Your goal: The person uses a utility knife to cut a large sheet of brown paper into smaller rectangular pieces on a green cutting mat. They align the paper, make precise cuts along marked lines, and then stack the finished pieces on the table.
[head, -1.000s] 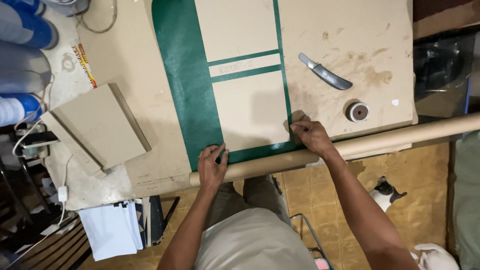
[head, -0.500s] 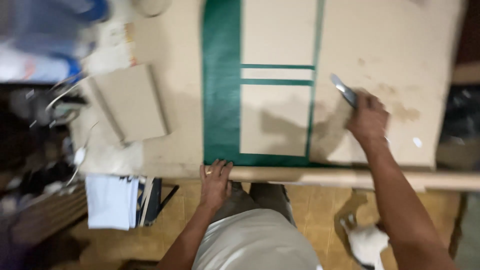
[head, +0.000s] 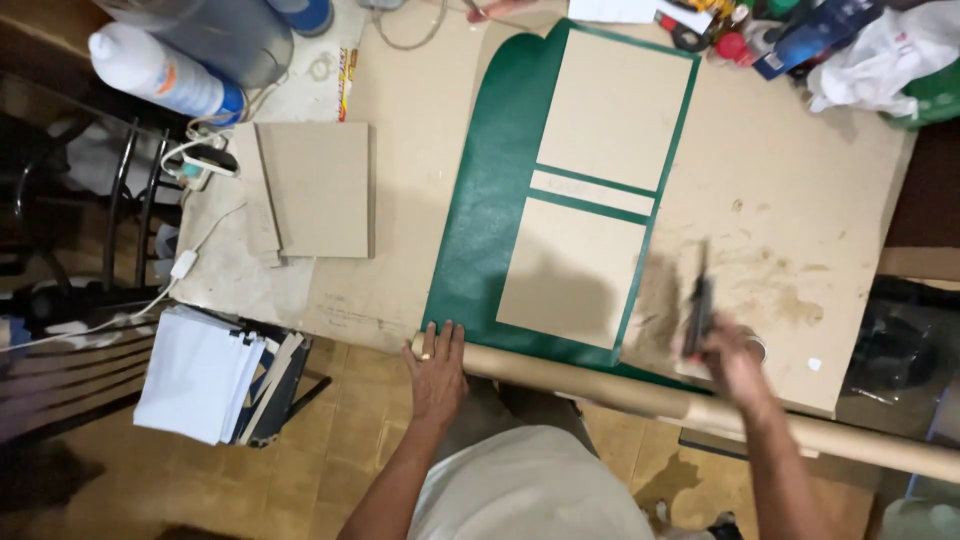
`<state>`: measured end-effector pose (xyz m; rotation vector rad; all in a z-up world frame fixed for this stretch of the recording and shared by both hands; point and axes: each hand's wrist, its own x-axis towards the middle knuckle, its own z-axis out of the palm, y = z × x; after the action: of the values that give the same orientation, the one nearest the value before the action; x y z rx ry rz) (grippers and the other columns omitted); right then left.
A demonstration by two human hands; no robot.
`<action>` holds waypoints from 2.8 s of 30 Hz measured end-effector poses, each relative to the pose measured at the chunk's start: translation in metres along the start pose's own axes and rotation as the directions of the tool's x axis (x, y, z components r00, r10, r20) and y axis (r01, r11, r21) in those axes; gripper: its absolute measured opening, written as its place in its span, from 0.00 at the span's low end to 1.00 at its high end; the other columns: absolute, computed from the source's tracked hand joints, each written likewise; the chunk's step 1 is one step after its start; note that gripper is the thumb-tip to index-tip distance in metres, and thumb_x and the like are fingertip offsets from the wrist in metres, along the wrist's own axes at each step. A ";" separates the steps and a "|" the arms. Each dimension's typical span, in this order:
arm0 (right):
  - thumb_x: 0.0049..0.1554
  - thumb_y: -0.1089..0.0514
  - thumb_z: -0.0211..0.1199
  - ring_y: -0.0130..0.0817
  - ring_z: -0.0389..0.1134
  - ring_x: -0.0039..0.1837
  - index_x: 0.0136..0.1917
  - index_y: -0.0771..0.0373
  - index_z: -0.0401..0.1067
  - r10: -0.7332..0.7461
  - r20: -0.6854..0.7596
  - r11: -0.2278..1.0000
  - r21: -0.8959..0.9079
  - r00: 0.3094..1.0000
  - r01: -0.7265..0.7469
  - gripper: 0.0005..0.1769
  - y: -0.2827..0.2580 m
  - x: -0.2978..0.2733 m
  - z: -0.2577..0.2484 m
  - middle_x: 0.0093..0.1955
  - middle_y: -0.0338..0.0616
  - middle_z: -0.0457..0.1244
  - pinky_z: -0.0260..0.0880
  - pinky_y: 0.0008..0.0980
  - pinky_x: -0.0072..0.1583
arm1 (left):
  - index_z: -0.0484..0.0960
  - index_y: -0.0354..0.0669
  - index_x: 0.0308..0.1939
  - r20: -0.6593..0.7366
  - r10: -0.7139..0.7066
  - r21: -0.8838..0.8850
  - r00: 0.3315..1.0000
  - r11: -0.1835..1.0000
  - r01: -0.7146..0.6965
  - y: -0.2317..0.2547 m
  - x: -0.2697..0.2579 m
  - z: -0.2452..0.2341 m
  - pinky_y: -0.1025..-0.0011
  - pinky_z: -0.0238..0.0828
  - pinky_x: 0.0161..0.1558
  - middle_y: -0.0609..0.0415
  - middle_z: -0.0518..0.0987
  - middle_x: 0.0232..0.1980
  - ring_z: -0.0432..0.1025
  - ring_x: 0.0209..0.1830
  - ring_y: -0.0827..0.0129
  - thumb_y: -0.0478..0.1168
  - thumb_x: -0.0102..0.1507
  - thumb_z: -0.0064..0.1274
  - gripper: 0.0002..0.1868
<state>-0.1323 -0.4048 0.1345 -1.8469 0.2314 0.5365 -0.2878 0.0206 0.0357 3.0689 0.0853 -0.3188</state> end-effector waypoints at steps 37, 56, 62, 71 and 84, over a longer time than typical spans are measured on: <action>0.62 0.42 0.59 0.59 0.73 0.57 0.68 0.49 0.74 0.119 0.250 0.786 -0.614 0.961 0.062 0.23 -0.032 -0.062 0.154 0.57 0.54 0.72 0.76 0.56 0.55 | 0.66 0.39 0.72 0.047 -0.154 -0.154 0.987 0.975 0.160 0.001 -0.004 -0.031 0.44 0.63 0.67 0.45 0.65 0.75 0.55 0.78 0.45 0.37 0.51 0.61 0.43; 0.65 0.51 0.50 0.55 0.72 0.58 0.79 0.51 0.62 0.177 0.004 0.900 -0.405 0.984 -0.161 0.29 -0.068 -0.030 0.116 0.60 0.63 0.68 0.74 0.53 0.56 | 0.57 0.51 0.80 0.268 -0.039 -0.341 0.963 0.930 0.133 -0.003 0.020 -0.107 0.26 0.40 0.72 0.41 0.55 0.81 0.52 0.78 0.37 0.52 0.52 0.56 0.51; 0.64 0.45 0.48 0.53 0.75 0.50 0.79 0.40 0.58 0.162 -0.110 0.871 -0.451 0.981 -0.195 0.30 -0.082 -0.006 0.150 0.48 0.56 0.72 0.75 0.51 0.53 | 0.80 0.43 0.61 -0.285 0.236 -0.195 0.929 0.935 -0.297 -0.021 0.143 -0.086 0.45 0.65 0.63 0.44 0.73 0.67 0.67 0.69 0.44 0.44 0.55 0.60 0.29; 0.65 0.50 0.46 0.62 0.73 0.57 0.82 0.45 0.49 0.213 -0.316 0.926 -0.235 0.924 -0.294 0.33 -0.178 0.070 0.248 0.54 0.64 0.70 0.72 0.58 0.55 | 0.73 0.45 0.69 -0.263 0.499 -0.025 0.826 0.852 -0.523 0.004 0.440 -0.124 0.51 0.72 0.64 0.48 0.73 0.70 0.64 0.74 0.45 0.34 0.58 0.58 0.33; 0.70 0.47 0.41 0.69 0.71 0.54 0.81 0.58 0.52 -0.233 -0.429 0.843 -0.537 0.873 -0.039 0.30 -0.184 0.281 0.251 0.57 0.67 0.68 0.70 0.70 0.50 | 0.66 0.61 0.75 -0.063 0.378 -0.106 0.924 0.918 -0.383 -0.004 0.539 -0.105 0.46 0.71 0.57 0.54 0.65 0.63 0.63 0.63 0.46 0.45 0.71 0.47 0.27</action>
<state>0.1282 -0.0786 0.0940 -2.5167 0.3386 0.0404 0.2603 0.0575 0.0271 2.8868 -0.4700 -0.2173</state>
